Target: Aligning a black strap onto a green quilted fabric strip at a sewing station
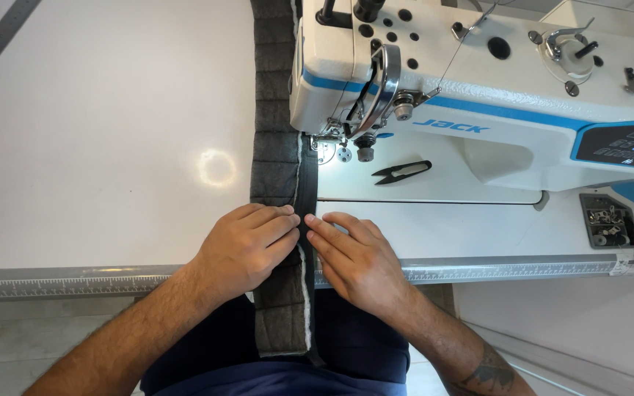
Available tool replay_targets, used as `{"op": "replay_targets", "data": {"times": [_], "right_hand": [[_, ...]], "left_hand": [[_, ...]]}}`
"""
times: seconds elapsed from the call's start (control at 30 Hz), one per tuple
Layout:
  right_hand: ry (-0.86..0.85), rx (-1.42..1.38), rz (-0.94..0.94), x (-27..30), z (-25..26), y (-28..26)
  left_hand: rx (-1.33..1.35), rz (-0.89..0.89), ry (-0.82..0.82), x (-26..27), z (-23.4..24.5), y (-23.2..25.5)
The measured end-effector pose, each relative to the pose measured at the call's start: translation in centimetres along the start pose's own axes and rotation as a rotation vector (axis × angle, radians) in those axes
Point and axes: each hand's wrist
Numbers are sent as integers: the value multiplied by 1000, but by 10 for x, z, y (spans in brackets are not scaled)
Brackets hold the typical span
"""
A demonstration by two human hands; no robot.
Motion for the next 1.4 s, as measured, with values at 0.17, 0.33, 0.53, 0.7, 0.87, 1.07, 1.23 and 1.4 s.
{"op": "replay_targets", "data": {"times": [0.17, 0.33, 0.53, 0.7, 0.87, 1.07, 1.23, 1.4], "right_hand": [[4, -2, 34, -8, 4, 1], [1, -16, 66, -14, 4, 6], [-39, 49, 85, -24, 1, 22], [-92, 105, 83, -34, -1, 38], [-129, 144, 80, -49, -2, 51], [-123, 210, 47, -50, -11, 65], [-124, 110, 16, -36, 8, 41], [-70, -77, 32, 0, 19, 1]], "left_hand": [[5, -32, -104, 2, 3, -3], [17, -39, -164, 0, 3, -8], [-19, -60, -222, 2, -5, -23], [-65, -63, -237, -5, -11, -41], [-33, -22, -277, -6, -22, -60], [-98, -39, -273, -8, -34, -78], [-63, -140, -258, -30, -2, -57], [71, -65, -206, -20, 10, -28]]}}
Point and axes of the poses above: each hand's wrist, its own x-axis away from the middle knuckle, its own z-axis out of the back of the hand, y = z × x, and after that the axes turned 11 degrees about -z, right-handed
